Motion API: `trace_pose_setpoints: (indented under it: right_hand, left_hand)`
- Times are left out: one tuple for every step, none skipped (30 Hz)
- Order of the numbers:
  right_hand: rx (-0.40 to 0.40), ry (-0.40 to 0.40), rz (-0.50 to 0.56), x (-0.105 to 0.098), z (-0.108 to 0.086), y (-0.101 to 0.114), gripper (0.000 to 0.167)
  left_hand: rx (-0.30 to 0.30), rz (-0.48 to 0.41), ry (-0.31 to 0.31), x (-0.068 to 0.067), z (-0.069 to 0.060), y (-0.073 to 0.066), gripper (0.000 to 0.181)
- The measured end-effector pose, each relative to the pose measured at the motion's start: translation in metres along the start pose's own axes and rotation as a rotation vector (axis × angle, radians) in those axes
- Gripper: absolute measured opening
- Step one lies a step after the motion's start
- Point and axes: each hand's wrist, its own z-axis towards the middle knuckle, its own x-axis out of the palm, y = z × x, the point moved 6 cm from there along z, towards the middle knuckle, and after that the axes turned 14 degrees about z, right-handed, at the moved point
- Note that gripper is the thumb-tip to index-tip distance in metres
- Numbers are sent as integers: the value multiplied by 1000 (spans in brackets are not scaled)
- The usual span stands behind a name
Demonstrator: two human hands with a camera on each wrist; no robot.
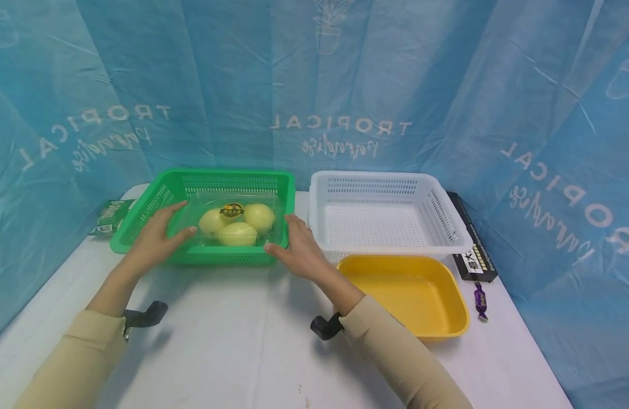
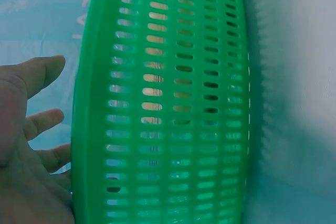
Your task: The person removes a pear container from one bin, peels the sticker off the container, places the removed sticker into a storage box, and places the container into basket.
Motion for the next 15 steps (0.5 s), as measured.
trace_pose_setpoints:
  right_hand:
    - [6,1,-3,1,1,-1,83]
    - [10,2,-5,2,1,-2,83]
    - [13,2,-7,2,2,-3,83]
    - [14,0,-9,3,3,-4,83]
    - [12,-3,-11,3,3,-4,83]
    - [9,-6,-12,4,4,-5,83]
    - [7,-8,-16,4,5,-5,83]
    - [4,-11,-16,4,6,-5,83]
    - [1,-14,-18,5,6,-6,83]
    - [-5,-16,-19,5,7,-6,83]
    - [-7,-17,-22,5,7,-6,83]
    - [-9,-18,-22,6,8,-7,83]
    - [-12,-19,-24,6,8,-7,83]
    - [-17,-21,-23,6,9,-8,83]
    - [-22,-23,-23,7,9,-8,83]
  left_hand:
    - [-4,0,12,0,0,1,68]
    - [-7,-2,20,1,1,2,68]
    - [-9,-1,29,1,1,2,68]
    - [-13,0,39,2,2,3,69]
    - [-15,-2,48,2,3,4,69]
    - [-18,-1,58,3,4,5,69]
    - [-21,-1,68,4,5,5,69]
    - [-24,1,78,4,6,6,70]
    - [-27,3,88,5,7,7,70]
    - [-29,6,98,5,8,7,71]
    - [-29,9,107,6,9,8,71]
    - [-31,13,116,6,10,9,71]
    - [-33,16,126,6,11,9,72]
    - [-32,20,133,7,12,10,72]
    - [-33,24,140,7,13,11,72]
